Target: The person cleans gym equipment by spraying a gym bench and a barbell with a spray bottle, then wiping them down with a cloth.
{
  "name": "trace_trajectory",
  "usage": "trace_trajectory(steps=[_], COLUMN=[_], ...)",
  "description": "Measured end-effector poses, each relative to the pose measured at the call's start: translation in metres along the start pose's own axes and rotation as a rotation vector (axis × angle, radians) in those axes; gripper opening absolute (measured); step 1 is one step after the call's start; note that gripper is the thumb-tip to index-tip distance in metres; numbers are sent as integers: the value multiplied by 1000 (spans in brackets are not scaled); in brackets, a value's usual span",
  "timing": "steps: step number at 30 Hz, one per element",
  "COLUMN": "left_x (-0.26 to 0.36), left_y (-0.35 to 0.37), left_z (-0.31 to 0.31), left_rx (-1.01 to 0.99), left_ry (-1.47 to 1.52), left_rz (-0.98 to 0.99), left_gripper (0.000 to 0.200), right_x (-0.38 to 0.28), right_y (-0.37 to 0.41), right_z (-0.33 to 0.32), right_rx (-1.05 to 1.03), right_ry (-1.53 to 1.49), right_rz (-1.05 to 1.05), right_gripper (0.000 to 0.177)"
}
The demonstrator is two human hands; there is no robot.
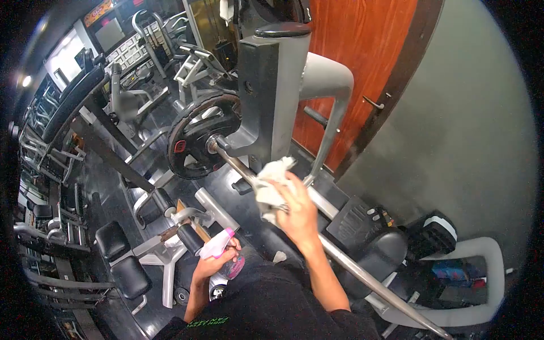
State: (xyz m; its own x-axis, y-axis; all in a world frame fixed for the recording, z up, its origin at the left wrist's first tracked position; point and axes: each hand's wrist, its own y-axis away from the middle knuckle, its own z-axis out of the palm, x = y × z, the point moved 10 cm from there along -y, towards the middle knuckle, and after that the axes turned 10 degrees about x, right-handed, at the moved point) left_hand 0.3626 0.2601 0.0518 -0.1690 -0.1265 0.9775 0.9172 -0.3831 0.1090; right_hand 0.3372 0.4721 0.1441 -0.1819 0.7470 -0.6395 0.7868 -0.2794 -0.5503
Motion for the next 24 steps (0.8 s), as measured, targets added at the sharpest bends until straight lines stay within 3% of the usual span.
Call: trace_trajectory(steps=[2, 6, 8, 12, 14, 16, 18, 19, 22, 24], left_x=[1, -1, -2, -3, -5, -7, -9, -9, -3, -2], left_y=[-1, -1, 0, 2, 2, 0, -2, -4, -6, -7], left_z=[3, 2, 1, -1, -2, -1, 2, 4, 11, 12], left_rx=[-12, -4, 3, 23, 27, 6, 4, 4, 10, 45], left_ry=[3, -25, -18, 9, 39, 38, 48, 54, 45, 63], left_rz=[0, 1, 0, 1, 4, 13, 16, 20, 18, 69], left_gripper=[19, 19, 19, 19, 19, 19, 19, 19, 19, 18], right_x=[-2, -1, -1, -11, -1, 6, 18, 20, 7, 11], right_y=[10, 10, 14, 19, 23, 21, 12, 11, 21, 19], right_z=[46, 44, 37, 7, -6, -13, -28, -26, 20, 20], right_rx=[-260, -249, -387, -406, -455, -445, -157, -23, -249, -268], right_ry=[209, 158, 129, 149, 124, 97, 7, 9, 144, 102], right_rz=[-66, -100, -53, -118, -26, 86, 213, 166, -16, 57], right_gripper=[61, 62, 59, 55, 49, 46, 48, 51, 57, 57])
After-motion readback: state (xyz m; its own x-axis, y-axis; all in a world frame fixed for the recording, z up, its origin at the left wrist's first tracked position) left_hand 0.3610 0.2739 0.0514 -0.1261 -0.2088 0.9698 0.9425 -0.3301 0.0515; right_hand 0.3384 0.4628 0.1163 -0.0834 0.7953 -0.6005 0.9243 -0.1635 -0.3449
